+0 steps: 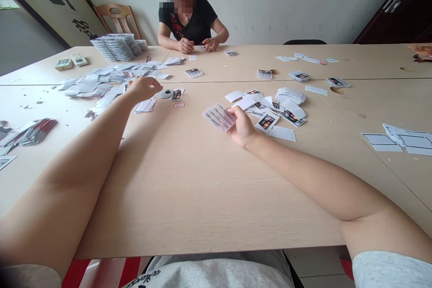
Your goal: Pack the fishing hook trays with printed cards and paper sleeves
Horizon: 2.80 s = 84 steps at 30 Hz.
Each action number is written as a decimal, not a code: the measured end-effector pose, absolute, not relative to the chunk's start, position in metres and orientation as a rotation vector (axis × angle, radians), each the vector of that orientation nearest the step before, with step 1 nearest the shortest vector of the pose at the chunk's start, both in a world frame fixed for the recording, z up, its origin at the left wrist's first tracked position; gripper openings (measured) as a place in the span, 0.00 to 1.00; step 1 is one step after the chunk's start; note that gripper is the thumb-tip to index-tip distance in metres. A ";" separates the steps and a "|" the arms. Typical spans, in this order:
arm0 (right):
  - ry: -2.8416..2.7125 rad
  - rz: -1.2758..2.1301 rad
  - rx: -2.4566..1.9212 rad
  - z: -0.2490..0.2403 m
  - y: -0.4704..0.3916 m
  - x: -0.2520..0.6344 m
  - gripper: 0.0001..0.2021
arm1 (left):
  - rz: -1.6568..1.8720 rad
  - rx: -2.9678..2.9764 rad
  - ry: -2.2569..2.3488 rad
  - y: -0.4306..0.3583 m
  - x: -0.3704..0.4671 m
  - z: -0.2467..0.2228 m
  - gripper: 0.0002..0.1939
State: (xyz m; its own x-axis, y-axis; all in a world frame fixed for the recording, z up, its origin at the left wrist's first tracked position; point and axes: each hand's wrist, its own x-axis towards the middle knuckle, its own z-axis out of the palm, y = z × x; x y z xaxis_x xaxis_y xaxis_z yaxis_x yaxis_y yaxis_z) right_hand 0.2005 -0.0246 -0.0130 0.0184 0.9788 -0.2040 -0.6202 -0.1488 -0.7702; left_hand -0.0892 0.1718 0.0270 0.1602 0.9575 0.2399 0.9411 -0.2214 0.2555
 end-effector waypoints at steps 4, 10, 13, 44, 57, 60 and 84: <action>-0.561 1.524 -0.852 -0.013 -0.025 0.200 0.03 | 0.359 2.291 1.892 0.180 -0.103 0.029 0.14; -0.550 1.521 -0.853 -0.013 -0.025 0.200 0.04 | 0.402 2.266 2.075 0.176 -0.100 0.023 0.18; -0.559 1.513 -0.852 -0.014 -0.024 0.201 0.03 | 0.452 2.279 2.107 0.174 -0.094 0.019 0.17; -0.613 1.461 -0.872 -0.015 -0.025 0.200 0.05 | 0.696 2.183 1.962 0.170 -0.090 0.017 0.35; -0.578 1.504 -0.836 -0.015 -0.025 0.200 0.02 | 0.637 2.186 1.928 0.165 -0.082 0.019 0.35; -0.566 1.518 -0.823 -0.014 -0.026 0.200 0.02 | 0.632 2.203 1.916 0.162 -0.079 0.020 0.36; -0.591 1.501 -0.859 -0.013 -0.026 0.200 0.03 | 0.351 2.630 1.851 0.160 -0.069 0.007 0.32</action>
State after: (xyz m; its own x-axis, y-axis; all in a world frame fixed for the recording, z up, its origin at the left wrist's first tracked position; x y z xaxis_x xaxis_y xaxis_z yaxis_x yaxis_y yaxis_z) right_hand 0.2002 -0.0257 -0.0132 0.0229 0.9850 -0.1709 -0.6039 -0.1226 -0.7876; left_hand -0.0686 0.1605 0.0068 0.3232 0.9180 0.2297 0.9384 -0.3423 0.0479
